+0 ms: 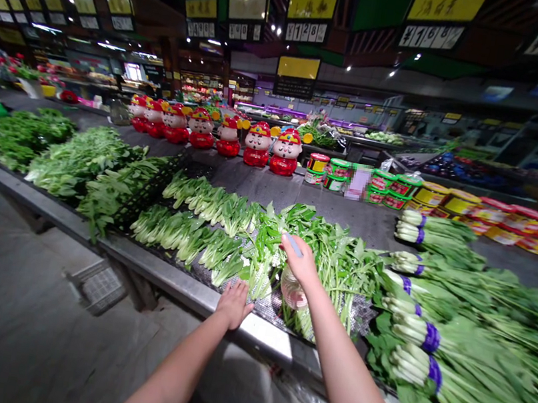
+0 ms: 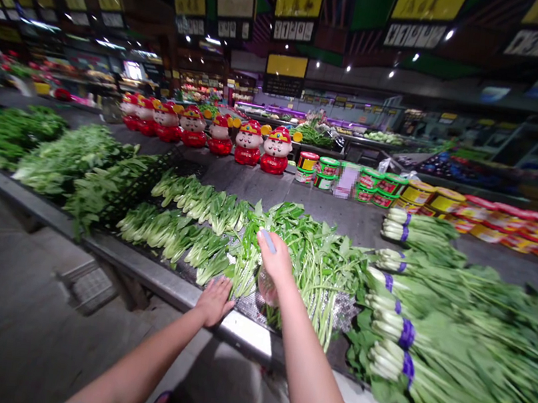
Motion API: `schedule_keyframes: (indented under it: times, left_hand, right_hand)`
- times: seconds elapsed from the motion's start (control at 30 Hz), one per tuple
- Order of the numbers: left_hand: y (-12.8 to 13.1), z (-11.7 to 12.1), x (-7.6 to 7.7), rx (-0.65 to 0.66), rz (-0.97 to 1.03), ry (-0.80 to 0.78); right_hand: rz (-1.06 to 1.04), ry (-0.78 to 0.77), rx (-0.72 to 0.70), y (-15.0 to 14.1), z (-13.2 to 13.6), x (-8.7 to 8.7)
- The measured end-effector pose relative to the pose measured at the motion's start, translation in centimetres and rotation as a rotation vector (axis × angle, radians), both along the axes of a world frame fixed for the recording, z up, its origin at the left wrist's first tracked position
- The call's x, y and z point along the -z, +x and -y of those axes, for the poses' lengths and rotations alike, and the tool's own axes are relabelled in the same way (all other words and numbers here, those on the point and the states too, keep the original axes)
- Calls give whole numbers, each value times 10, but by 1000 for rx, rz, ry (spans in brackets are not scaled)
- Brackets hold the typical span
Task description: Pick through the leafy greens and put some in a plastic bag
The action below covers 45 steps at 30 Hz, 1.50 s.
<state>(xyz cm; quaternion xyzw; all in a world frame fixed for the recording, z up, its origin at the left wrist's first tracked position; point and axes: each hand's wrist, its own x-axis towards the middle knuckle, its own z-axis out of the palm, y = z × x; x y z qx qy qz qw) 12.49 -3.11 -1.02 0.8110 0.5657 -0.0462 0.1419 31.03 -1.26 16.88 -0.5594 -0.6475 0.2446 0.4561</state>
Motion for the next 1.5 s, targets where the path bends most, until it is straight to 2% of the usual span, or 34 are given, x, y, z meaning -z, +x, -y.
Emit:
schedule_keyframes:
  times: [0.2,0.4,0.6,0.77,1.03,1.17,1.27,1.4,1.5]
  left_hand:
    - [0,0,1,-1,5,-2]
    - [0,0,-2,-3,0,-12]
    - [1,3,-11,2,-11,-26]
    - [1,3,-10,4,-19,-18]
    - [0,1,-6,10,-24,-2]
    - [0,1,-6,14,-27,2]
    - [0,2,-6,11,-34,5]
    - [0,2,-5,7,-48,10]
    - [0,1,-4,9,-56,20]
  right_hand:
    - [75,-2,1,-5,5,1]
    - [40,-2,5,-1,9,8]
    - [1,13,103,22,16,13]
    - [5,-11,225,48,24,15]
    - [29,-14,268,64,36,29]
    - [-54,-7,285,72,38,37]
    - [-72,-25,270,83,39,35]
    - [50,-99,267,96,44,24]
    - [80,-82,299,104,49,21]
